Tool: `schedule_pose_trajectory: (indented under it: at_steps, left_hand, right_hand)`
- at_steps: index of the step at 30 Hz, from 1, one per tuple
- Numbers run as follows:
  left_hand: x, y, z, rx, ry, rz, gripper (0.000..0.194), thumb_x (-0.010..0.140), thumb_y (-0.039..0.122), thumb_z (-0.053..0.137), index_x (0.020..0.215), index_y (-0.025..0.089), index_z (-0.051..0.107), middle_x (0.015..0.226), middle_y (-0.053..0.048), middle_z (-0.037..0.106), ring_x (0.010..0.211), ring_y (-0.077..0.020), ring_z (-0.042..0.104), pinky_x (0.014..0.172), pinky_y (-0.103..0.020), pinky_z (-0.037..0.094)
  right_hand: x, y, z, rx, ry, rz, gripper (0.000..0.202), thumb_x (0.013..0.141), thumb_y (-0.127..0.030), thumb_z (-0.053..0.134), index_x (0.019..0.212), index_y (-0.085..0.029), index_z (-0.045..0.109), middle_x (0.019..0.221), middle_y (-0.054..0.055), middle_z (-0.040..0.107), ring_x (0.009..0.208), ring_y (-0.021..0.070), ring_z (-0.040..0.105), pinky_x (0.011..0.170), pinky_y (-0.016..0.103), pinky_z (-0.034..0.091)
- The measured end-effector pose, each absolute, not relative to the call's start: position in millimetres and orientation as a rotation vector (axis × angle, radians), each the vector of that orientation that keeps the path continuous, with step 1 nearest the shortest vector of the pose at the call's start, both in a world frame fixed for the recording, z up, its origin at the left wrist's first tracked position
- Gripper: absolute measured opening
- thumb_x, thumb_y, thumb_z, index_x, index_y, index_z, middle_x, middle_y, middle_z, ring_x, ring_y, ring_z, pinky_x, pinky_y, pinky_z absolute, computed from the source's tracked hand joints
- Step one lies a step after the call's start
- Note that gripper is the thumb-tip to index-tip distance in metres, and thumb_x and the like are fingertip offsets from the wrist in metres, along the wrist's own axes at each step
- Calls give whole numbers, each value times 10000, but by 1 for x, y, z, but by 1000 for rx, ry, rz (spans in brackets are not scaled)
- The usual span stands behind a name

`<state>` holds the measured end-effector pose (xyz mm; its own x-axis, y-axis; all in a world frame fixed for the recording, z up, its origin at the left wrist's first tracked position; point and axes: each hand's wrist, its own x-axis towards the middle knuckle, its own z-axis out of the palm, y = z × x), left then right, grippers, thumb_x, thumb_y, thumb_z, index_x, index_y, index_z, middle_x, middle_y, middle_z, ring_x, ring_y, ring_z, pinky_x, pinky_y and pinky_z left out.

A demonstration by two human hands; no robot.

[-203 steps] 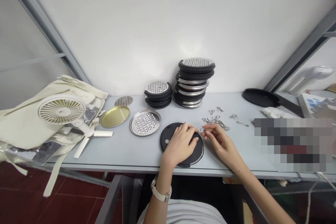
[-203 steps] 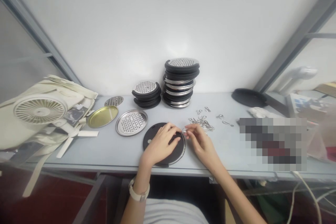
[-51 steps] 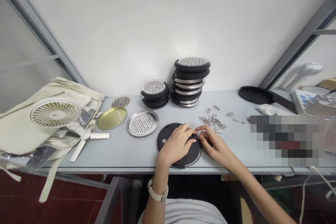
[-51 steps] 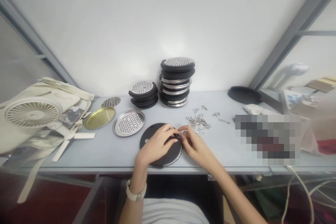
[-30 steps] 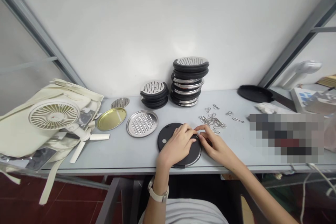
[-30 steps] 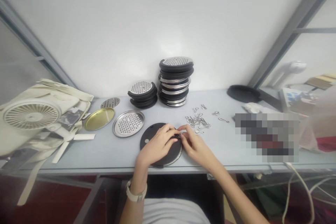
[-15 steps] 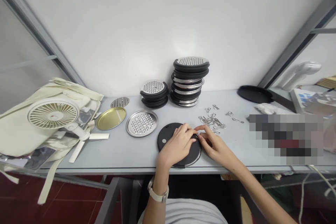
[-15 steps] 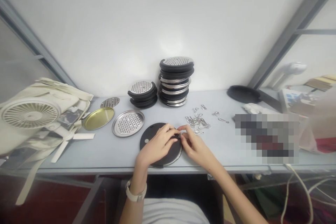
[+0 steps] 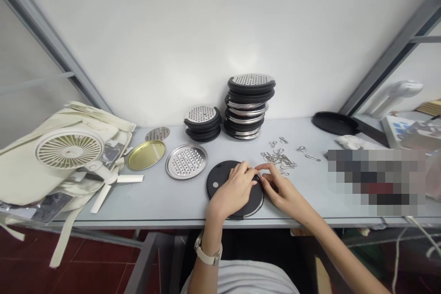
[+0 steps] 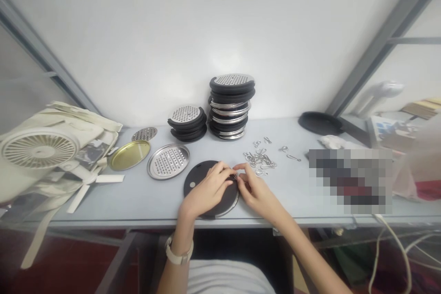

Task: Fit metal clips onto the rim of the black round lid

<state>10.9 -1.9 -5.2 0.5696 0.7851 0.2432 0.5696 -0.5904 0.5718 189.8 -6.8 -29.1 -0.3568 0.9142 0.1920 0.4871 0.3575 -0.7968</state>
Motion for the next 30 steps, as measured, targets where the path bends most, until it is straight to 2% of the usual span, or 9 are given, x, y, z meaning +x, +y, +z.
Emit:
schedule_pose_trajectory:
  at_steps: [11, 17, 21, 24, 30]
  left_hand:
    - [9, -1, -9, 2325, 1071, 707, 262, 954, 196, 372, 1182, 227, 497, 1152, -79, 479, 1094, -215, 496, 997, -406, 423]
    - [10, -1, -9, 2320, 1071, 690, 262, 957, 200, 368, 1185, 223, 494, 1152, -80, 474, 1082, -215, 496, 984, -404, 432]
    - [10, -1, -7, 2311, 1079, 697, 255, 960, 206, 364, 1173, 223, 502, 1138, -80, 476, 1073, -211, 498, 987, -402, 428]
    - [10, -1, -7, 2312, 1083, 703, 249, 959, 207, 365, 1165, 220, 506, 1130, -80, 476, 1072, -211, 498, 986, -399, 430]
    - [10, -1, -8, 2316, 1096, 712, 247, 959, 205, 366, 1164, 221, 503, 1124, -75, 479, 1071, -209, 501, 989, -383, 430]
  right_hand:
    - [188, -7, -28, -1237, -1945, 811, 224, 977, -328, 314, 1166, -213, 352, 691, -10, 588, 554, 154, 497, 581, 269, 422]
    - [188, -7, -29, -1264, -1916, 806, 215, 970, -344, 333, 1143, -216, 349, 613, -50, 526, 511, 142, 441, 520, 245, 364]
    - [189, -6, -33, -1284, -1905, 729, 128, 959, -352, 370, 956, -230, 410, 543, -79, 407, 483, 131, 389, 499, 244, 322]
    - [189, -5, -35, -1302, -1928, 702, 197, 963, -362, 364, 819, -235, 410, 567, -61, 429, 500, 132, 404, 509, 254, 328]
    - [189, -4, -35, -1373, -1974, 652, 281, 968, -370, 357, 728, -231, 396, 566, -55, 416, 504, 130, 412, 511, 256, 324]
